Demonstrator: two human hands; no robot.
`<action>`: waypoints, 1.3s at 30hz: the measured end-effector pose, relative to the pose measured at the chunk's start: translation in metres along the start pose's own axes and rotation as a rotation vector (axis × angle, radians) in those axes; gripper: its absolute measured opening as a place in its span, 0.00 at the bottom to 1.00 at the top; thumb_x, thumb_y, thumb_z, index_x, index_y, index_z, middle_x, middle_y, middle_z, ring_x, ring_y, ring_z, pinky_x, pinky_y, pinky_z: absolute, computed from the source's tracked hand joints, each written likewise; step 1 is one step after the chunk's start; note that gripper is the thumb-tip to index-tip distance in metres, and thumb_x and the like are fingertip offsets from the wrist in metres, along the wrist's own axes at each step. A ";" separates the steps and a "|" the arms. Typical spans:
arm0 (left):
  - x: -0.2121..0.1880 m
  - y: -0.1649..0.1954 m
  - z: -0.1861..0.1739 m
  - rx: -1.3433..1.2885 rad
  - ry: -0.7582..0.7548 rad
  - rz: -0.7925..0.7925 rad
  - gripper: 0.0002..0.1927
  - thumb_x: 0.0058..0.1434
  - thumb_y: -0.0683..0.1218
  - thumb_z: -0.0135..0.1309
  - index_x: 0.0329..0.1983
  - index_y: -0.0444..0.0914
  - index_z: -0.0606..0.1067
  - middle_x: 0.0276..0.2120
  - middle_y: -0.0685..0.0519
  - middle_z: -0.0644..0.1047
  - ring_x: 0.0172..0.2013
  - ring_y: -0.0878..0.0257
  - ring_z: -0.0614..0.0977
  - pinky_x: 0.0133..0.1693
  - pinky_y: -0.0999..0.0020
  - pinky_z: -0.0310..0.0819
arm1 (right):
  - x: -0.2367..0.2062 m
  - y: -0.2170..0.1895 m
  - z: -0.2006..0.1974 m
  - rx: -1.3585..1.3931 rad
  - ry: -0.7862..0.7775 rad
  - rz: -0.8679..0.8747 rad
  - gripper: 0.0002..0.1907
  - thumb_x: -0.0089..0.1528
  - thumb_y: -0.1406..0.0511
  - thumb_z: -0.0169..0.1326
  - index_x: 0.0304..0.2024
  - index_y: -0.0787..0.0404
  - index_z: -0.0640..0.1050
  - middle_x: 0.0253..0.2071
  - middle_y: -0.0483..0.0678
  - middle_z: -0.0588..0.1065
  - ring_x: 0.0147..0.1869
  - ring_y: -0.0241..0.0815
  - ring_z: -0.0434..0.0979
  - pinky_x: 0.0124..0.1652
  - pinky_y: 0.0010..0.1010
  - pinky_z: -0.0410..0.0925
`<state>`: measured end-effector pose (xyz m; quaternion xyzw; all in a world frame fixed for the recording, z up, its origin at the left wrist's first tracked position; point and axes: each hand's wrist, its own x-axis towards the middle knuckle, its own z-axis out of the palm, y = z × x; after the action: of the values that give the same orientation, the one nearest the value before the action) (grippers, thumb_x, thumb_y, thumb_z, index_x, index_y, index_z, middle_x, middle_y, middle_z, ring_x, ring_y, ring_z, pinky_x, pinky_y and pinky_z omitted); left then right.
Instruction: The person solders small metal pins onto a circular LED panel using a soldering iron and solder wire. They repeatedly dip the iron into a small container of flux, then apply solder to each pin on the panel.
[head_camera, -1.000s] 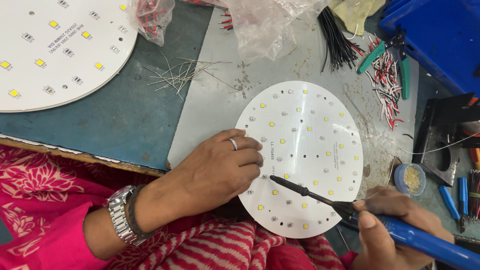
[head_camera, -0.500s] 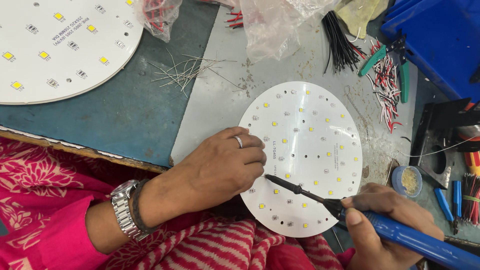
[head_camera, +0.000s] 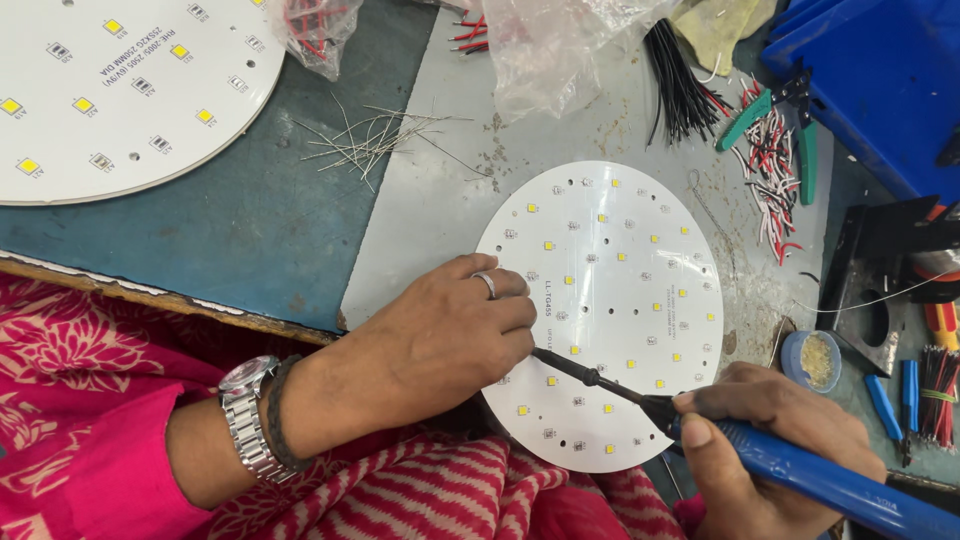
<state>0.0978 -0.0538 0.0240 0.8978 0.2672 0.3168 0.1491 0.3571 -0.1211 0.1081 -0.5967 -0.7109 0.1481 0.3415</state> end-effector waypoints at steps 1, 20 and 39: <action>0.000 0.000 0.000 -0.009 0.009 0.004 0.02 0.48 0.41 0.58 0.25 0.39 0.78 0.32 0.52 0.79 0.46 0.55 0.80 0.56 0.56 0.72 | -0.001 0.001 -0.001 -0.022 0.010 0.039 0.09 0.47 0.69 0.61 0.28 0.69 0.79 0.27 0.54 0.78 0.28 0.41 0.80 0.35 0.29 0.70; 0.000 0.000 0.000 -0.015 0.013 0.000 0.01 0.49 0.41 0.57 0.25 0.39 0.78 0.32 0.52 0.79 0.45 0.55 0.80 0.56 0.56 0.72 | 0.001 -0.003 0.002 0.000 0.012 0.037 0.09 0.47 0.69 0.62 0.28 0.68 0.80 0.26 0.53 0.78 0.27 0.40 0.77 0.31 0.26 0.68; 0.001 -0.001 -0.001 0.000 0.003 0.003 0.03 0.47 0.42 0.59 0.25 0.38 0.78 0.32 0.51 0.79 0.45 0.55 0.80 0.56 0.55 0.72 | 0.006 -0.002 0.006 0.090 -0.001 -0.052 0.09 0.48 0.69 0.63 0.29 0.68 0.79 0.27 0.51 0.79 0.29 0.39 0.77 0.33 0.24 0.70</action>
<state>0.0975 -0.0528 0.0245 0.8977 0.2658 0.3184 0.1484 0.3514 -0.1152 0.1068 -0.5617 -0.7190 0.1713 0.3716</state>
